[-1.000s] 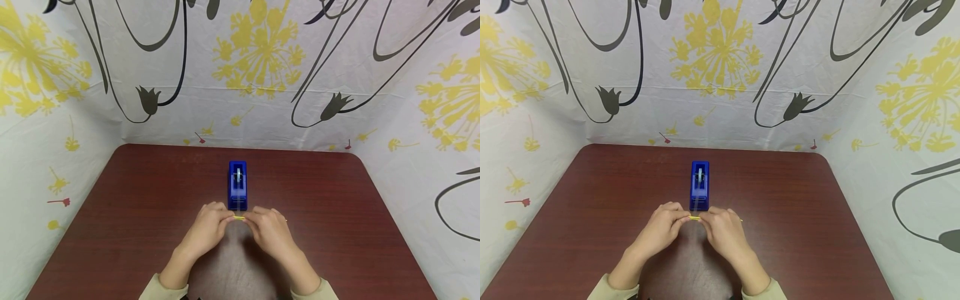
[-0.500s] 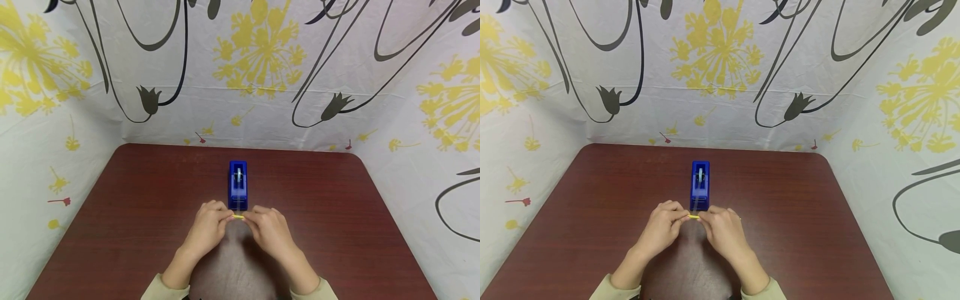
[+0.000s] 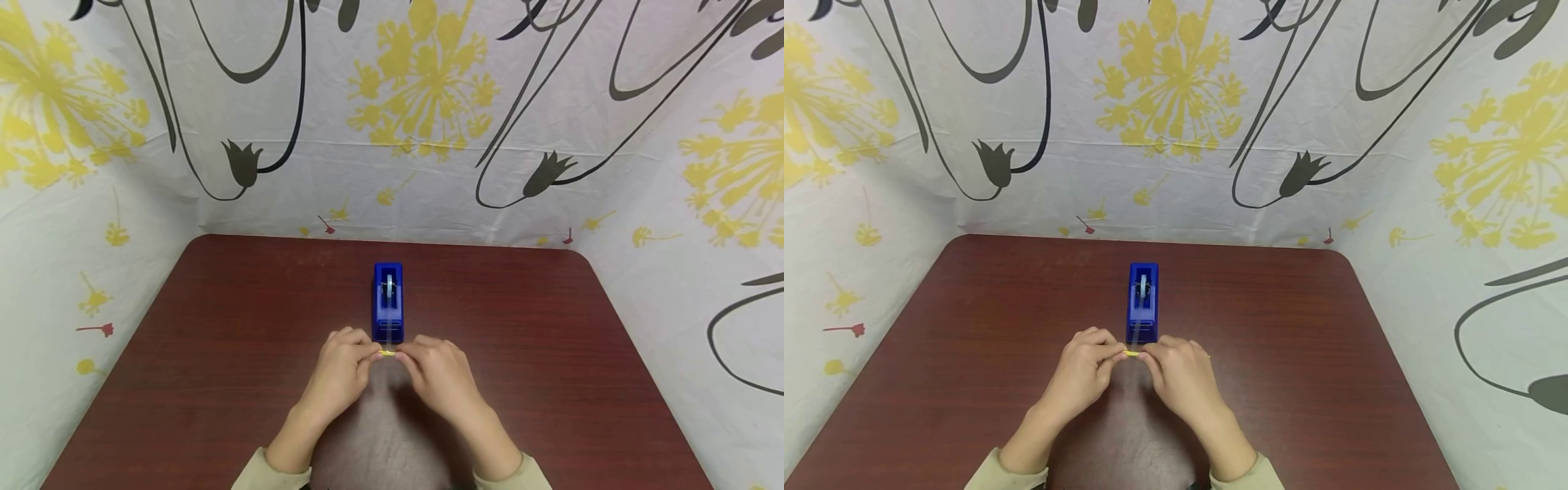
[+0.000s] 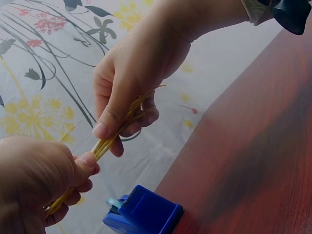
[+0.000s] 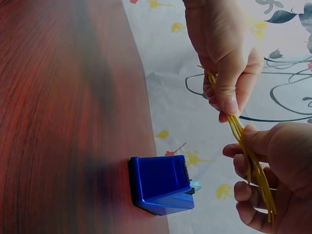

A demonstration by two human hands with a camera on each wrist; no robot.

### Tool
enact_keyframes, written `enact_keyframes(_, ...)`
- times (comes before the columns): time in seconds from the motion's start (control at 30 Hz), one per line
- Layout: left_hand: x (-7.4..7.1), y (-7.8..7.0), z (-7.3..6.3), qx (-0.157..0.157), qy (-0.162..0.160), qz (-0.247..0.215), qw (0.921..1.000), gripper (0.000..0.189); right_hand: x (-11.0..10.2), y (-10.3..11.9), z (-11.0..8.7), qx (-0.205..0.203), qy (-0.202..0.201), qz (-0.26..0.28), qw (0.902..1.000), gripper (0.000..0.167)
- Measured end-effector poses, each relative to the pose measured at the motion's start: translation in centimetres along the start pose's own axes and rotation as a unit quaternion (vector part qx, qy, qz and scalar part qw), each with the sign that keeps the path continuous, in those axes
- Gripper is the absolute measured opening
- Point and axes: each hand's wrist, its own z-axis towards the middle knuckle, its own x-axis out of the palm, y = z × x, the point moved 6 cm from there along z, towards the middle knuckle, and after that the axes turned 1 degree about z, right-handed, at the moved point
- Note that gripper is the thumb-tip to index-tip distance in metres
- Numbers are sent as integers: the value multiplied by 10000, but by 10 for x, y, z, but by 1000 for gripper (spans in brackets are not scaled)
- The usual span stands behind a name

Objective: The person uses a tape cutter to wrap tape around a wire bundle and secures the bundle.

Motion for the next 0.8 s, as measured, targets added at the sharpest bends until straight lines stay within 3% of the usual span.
enact_keyframes(0.43, 0, -1, -1, 120, -144, 26, 9998, 10, 2, -3, 1, 375, 300, 238, 9986, 7)
enact_keyframes(0.8, 2, -2, -2, 133, -205, 377, 9990, 10, -1, -3, 1, 368, -122, 417, 9984, 5)
